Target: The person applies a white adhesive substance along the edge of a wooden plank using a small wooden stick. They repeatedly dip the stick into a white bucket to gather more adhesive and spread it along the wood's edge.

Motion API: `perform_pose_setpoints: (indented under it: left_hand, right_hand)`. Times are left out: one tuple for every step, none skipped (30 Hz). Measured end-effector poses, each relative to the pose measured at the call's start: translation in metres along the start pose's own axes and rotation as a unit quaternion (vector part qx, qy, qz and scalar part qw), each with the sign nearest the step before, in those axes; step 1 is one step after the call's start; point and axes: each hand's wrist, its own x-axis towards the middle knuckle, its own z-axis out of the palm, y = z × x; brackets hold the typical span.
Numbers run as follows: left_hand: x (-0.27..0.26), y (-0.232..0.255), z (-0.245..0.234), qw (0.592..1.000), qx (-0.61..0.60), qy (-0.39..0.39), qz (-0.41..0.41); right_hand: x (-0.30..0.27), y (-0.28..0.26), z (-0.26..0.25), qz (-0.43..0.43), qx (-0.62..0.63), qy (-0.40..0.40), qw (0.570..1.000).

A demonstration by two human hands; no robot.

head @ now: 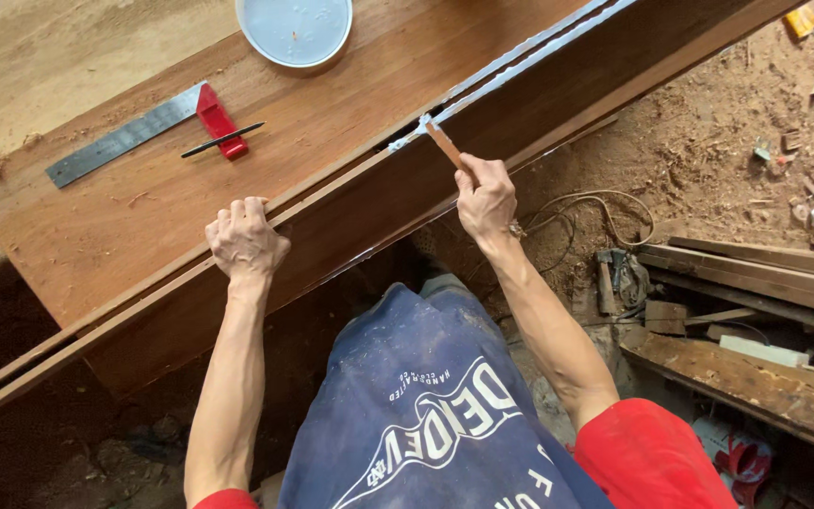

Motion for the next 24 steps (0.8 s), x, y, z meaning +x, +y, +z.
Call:
perform_pose_setpoints:
  left_hand:
    - [0.001, 0.000, 0.003, 1.000, 0.008, -0.001, -0.002]
    - [0.000, -0.001, 0.004, 1.000, 0.018, -0.003, -0.008]
    - [-0.001, 0.000, 0.006, 0.999, 0.028, -0.005, -0.014]
    - [-0.002, 0.000, 0.007, 0.999, 0.031, 0.000, -0.017]
    - [-0.003, 0.000, 0.009, 0.999, 0.033, 0.005, -0.019]
    - [-0.001, 0.000, 0.010, 0.999, 0.036, 0.011, -0.021]
    - [0.000, 0.001, 0.011, 0.999, 0.034, 0.005, -0.027]
    - [0.000, 0.002, 0.012, 0.999, 0.032, -0.003, -0.033]
    - [-0.001, 0.002, 0.012, 0.999, 0.030, -0.010, -0.040]
    - [0.000, 0.003, 0.013, 0.999, 0.029, -0.006, -0.043]
    - [0.000, 0.003, 0.014, 0.998, 0.029, -0.003, -0.047]
    - [-0.002, 0.004, 0.013, 0.998, 0.029, -0.002, -0.050]
    - [-0.004, 0.004, 0.012, 0.998, 0.029, -0.002, -0.049]
    - [-0.003, 0.005, 0.012, 0.998, 0.029, 0.001, -0.049]
    - [-0.001, 0.006, 0.011, 0.998, 0.028, 0.004, -0.048]
    - [-0.001, 0.006, 0.010, 0.999, 0.021, 0.009, -0.048]
    - [0.001, 0.007, 0.008, 0.999, 0.014, 0.014, -0.048]
    - [0.001, 0.007, 0.007, 0.999, 0.006, 0.019, -0.046]
    - [0.000, 0.008, 0.006, 0.999, 0.013, 0.005, -0.053]
    - [0.001, 0.009, 0.005, 0.998, 0.019, -0.007, -0.059]
    - [0.003, 0.010, 0.004, 0.997, 0.025, -0.018, -0.064]
    - [0.002, 0.010, 0.004, 0.997, 0.025, -0.014, -0.065]
    - [0.001, 0.010, 0.003, 0.998, 0.024, -0.010, -0.065]
    - [0.002, 0.011, 0.003, 0.998, 0.023, -0.004, -0.066]
  right_hand:
    - [0.003, 0.002, -0.001, 0.004, 0.009, 0.017, 1.000]
    - [0.007, 0.003, -0.003, 0.022, 0.003, -0.002, 1.000]
    - [0.011, 0.006, -0.004, 0.039, -0.002, -0.020, 0.999]
    - [0.012, 0.008, -0.004, 0.058, -0.007, -0.040, 0.998]
    - [0.012, 0.011, -0.003, 0.051, -0.005, -0.018, 0.999]
    - [0.014, 0.013, -0.001, 0.042, -0.003, 0.005, 0.999]
    - [0.016, 0.015, 0.002, 0.033, -0.001, 0.027, 0.999]
    - [0.015, 0.016, 0.007, 0.036, 0.000, 0.013, 0.999]
    - [0.011, 0.014, 0.014, 0.039, 0.001, -0.001, 0.999]
    - [0.009, 0.010, 0.020, 0.041, 0.002, -0.014, 0.999]
    - [0.004, 0.005, 0.024, 0.012, 0.018, -0.039, 0.999]
    - [-0.008, -0.002, 0.028, -0.015, 0.035, -0.064, 0.997]
    - [-0.016, -0.007, 0.027, -0.041, 0.052, -0.090, 0.994]
    - [-0.015, -0.010, 0.025, -0.079, 0.038, -0.091, 0.992]
    - [-0.014, -0.012, 0.023, -0.118, 0.024, -0.091, 0.989]
    - [-0.013, -0.013, 0.021, -0.155, 0.010, -0.093, 0.983]
    - [-0.005, -0.010, 0.019, -0.144, -0.008, -0.096, 0.985]
    - [0.008, -0.003, 0.014, -0.132, -0.026, -0.099, 0.986]
    - [0.021, 0.005, 0.009, -0.119, -0.044, -0.101, 0.987]
    - [0.032, 0.014, 0.001, -0.103, -0.056, -0.081, 0.990]
    - [0.043, 0.022, -0.006, -0.087, -0.069, -0.060, 0.992]
    - [0.049, 0.027, -0.009, -0.065, -0.069, -0.045, 0.994]
    - [0.054, 0.031, -0.011, -0.043, -0.069, -0.031, 0.996]
    - [0.058, 0.031, -0.012, -0.022, -0.069, -0.016, 0.997]
